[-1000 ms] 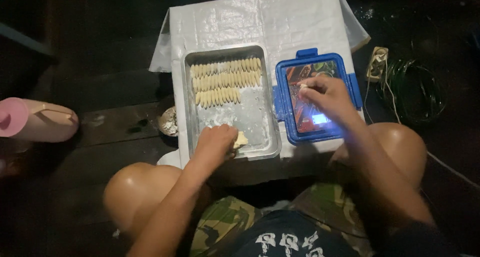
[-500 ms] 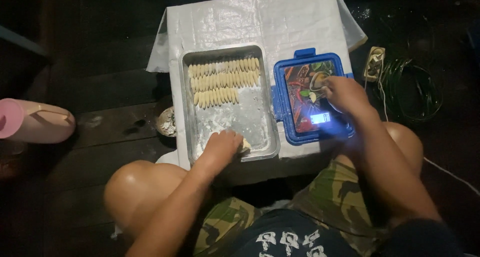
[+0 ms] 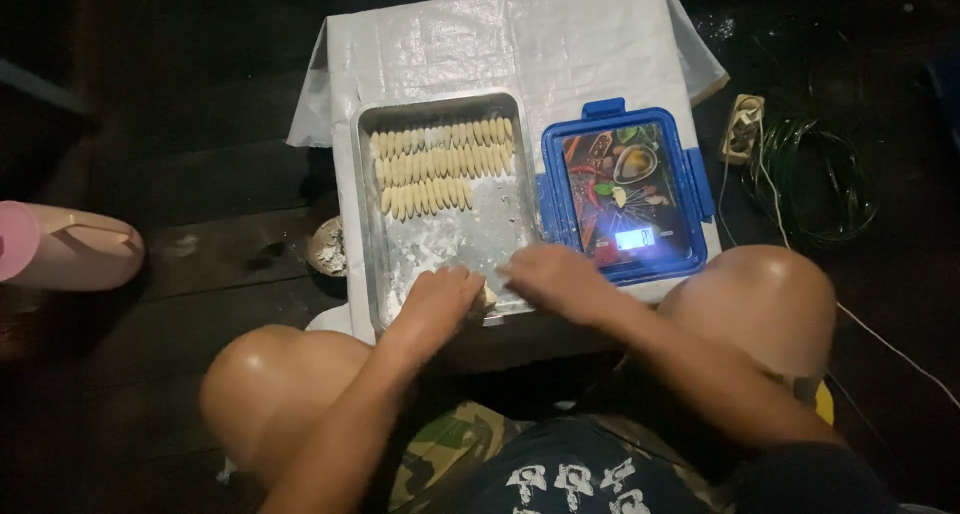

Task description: Rolling small pieces of dough into thin strips and arranging them neatly in a metal tray.

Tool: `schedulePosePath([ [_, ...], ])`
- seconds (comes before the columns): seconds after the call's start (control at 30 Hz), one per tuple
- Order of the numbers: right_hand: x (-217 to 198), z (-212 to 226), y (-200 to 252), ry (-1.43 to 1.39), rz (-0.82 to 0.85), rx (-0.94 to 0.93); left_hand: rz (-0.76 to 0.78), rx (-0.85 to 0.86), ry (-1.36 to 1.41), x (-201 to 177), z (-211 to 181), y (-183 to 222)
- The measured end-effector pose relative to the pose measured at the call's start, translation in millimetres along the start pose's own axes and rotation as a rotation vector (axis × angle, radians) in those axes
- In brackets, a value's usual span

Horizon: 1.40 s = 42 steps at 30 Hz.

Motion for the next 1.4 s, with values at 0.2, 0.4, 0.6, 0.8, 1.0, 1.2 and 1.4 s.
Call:
schedulePosePath([
  [0.2, 25, 24, -1, 0.083, -0.018, -0.140, 0.025, -0.014, -0.044, 8, 5, 2],
  [0.4, 34, 25, -2, 0.118, 0.112, -0.089, 0.039, -0.027, -0.046, 19, 10, -6],
  [0.6, 62, 13, 2, 0.155, 0.193, -0.034, 0.046, -0.034, -0.071, 24, 9, -8],
  [0.8, 69, -7, -4, 0.192, 0.232, -0.006, 0.036, -0.036, -0.125, 21, 6, -6],
  [1.0, -58, -49, -24, -0.059, 0.356, 1.020, 0.023, -0.027, -0.018, 10, 1, 1],
  [1.2, -77, -107, 1, 0.383, 0.132, 0.809, 0.017, -0.008, 0.018, -1, -6, 5],
  [1.4, -58, -105, 0, 0.436, 0.070, 0.769, -0.081, -0.030, 0.121, -23, 0, 12],
])
Point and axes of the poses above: each hand's wrist, its own y-axis away from the middle knuckle, its own x-axis out of the palm, z = x × y, the point moved 5 cm from there along -y, towards the middle knuckle, and after that the axes turned 10 degrees about x, right-handed, at the moved point
